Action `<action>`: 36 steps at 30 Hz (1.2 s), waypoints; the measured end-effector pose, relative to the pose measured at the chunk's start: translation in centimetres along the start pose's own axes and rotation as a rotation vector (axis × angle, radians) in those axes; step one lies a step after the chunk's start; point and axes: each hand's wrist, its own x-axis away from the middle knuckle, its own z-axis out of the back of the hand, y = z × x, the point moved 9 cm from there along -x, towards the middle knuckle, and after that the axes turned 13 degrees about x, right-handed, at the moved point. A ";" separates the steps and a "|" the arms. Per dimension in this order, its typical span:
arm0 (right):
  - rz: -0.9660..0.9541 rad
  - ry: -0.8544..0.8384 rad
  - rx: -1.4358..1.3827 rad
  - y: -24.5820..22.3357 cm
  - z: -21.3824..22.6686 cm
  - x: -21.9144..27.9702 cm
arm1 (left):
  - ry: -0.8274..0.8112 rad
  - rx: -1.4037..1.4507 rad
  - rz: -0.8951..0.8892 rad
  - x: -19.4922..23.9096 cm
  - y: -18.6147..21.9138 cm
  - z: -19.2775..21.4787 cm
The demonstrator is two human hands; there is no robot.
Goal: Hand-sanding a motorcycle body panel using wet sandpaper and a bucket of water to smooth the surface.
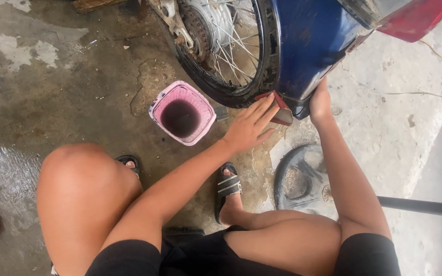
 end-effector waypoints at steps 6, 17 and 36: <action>-0.001 0.005 0.003 -1.6 0.2 1.5 | 0.232 0.081 -0.041 -2.0 -1.1 2.8; -0.116 -0.025 -0.060 -2.6 0.0 2.8 | -0.071 -0.124 0.936 10.0 -18.6 9.9; -0.178 -0.050 -0.161 -3.8 0.1 3.9 | -1.081 -0.420 1.091 25.8 -25.1 1.3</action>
